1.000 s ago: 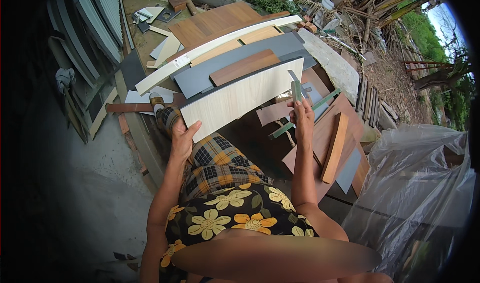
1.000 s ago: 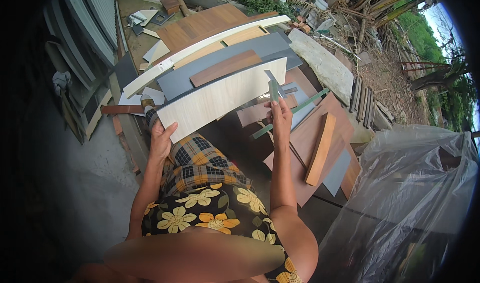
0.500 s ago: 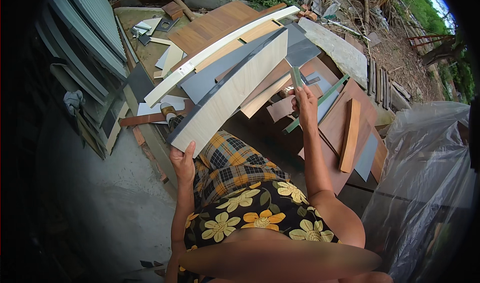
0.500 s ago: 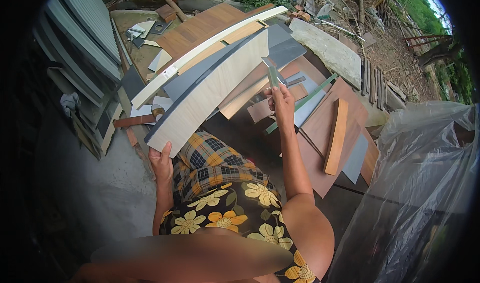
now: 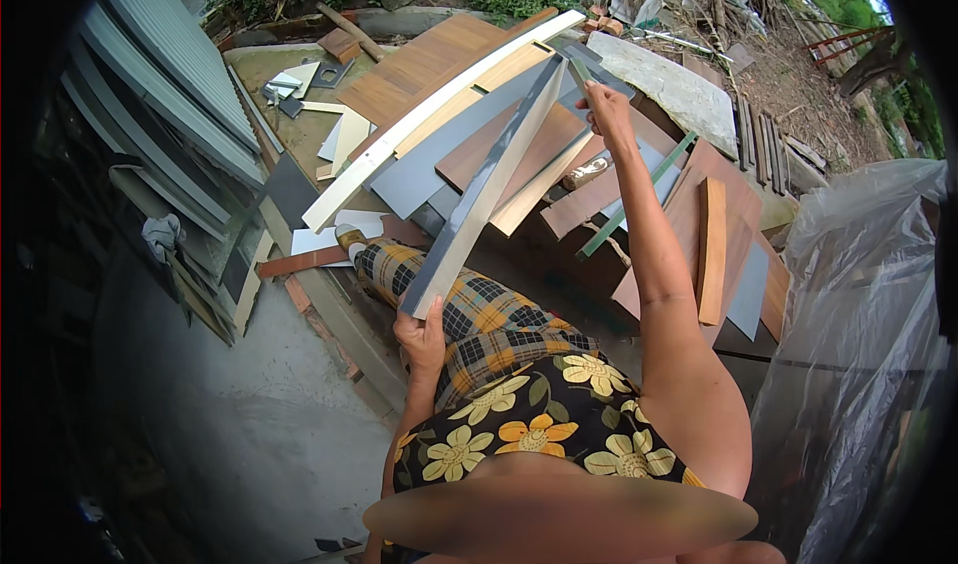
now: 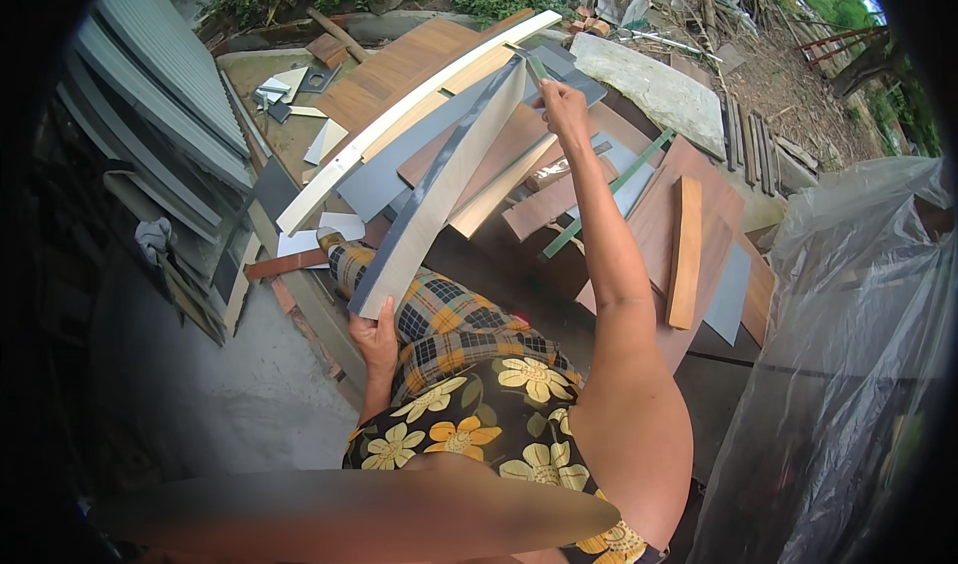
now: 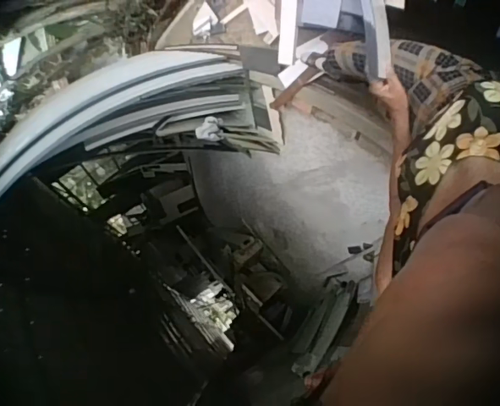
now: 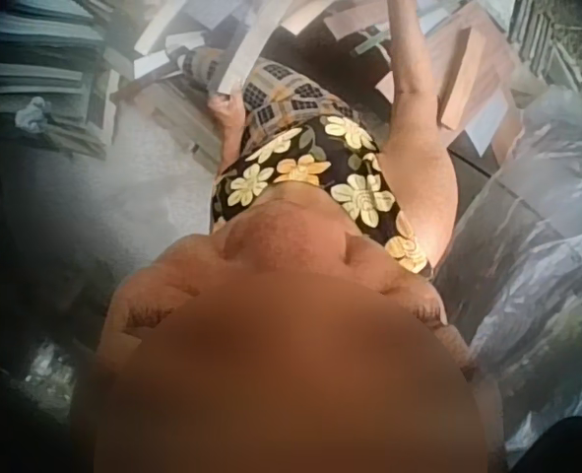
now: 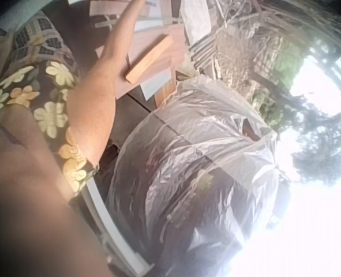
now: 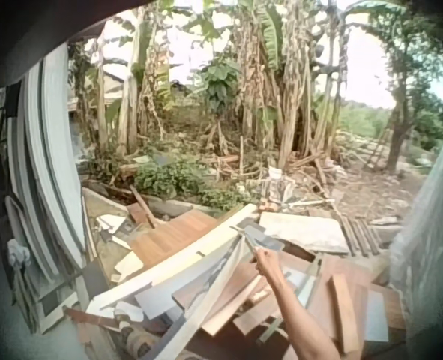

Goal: Using a square ruler and a pencil to measure and mark wood pieces.

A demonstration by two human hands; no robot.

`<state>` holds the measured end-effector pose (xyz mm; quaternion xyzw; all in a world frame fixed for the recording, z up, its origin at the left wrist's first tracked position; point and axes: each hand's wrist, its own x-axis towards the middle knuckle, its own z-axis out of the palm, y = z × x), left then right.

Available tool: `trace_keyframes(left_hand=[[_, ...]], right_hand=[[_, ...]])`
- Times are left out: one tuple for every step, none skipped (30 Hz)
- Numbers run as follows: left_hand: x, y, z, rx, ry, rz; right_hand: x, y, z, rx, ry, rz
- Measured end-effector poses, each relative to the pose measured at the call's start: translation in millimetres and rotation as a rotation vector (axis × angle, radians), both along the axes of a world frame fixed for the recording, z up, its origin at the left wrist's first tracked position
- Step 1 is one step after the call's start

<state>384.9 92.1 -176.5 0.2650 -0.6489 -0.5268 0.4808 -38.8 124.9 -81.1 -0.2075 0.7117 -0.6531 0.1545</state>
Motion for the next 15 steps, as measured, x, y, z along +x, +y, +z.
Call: trace_keyframes(left_hand=[[0,1,0,-0.005,0.000,-0.005],[0,2,0,-0.011,-0.019,0.005],[0,3,1,-0.017,-0.037,0.013],[0,3,1,-0.021,-0.037,0.008],[0,2,1,-0.046,-0.041,0.019],[0,2,1,-0.070,-0.045,0.029],[0,2,1,-0.072,-0.046,0.026],[-1,3,3,-0.064,-0.031,0.026],[-1,3,3,-0.056,-0.016,0.026],[0,3,3,-0.056,-0.021,0.023],[1,3,1,-0.019,-0.033,0.005],[3,3,1,0.019,-0.048,-0.012],[4,3,0,0.022,-0.055,-0.010],[4,3,1,0.030,-0.050,-0.010],[3,3,2,0.038,-0.047,-0.008]], right_hand=[[-12,0,1,-0.005,0.000,-0.005],[-19,1,5,0.077,0.011,0.000],[-24,2,7,0.160,0.021,0.004],[-26,3,5,0.156,0.021,-0.001],[-22,1,6,0.148,0.021,-0.004],[-18,1,7,0.141,0.021,-0.007],[-14,3,8,0.139,0.019,-0.011],[-10,5,8,0.152,0.052,0.018],[-6,8,7,0.166,0.084,0.047],[-1,12,5,0.167,0.080,0.044],[5,15,6,0.185,0.095,0.080],[14,18,8,0.203,0.106,0.118],[22,22,10,0.258,0.133,0.139],[35,25,16,0.261,0.129,0.141],[51,28,22,0.290,0.196,0.173]])
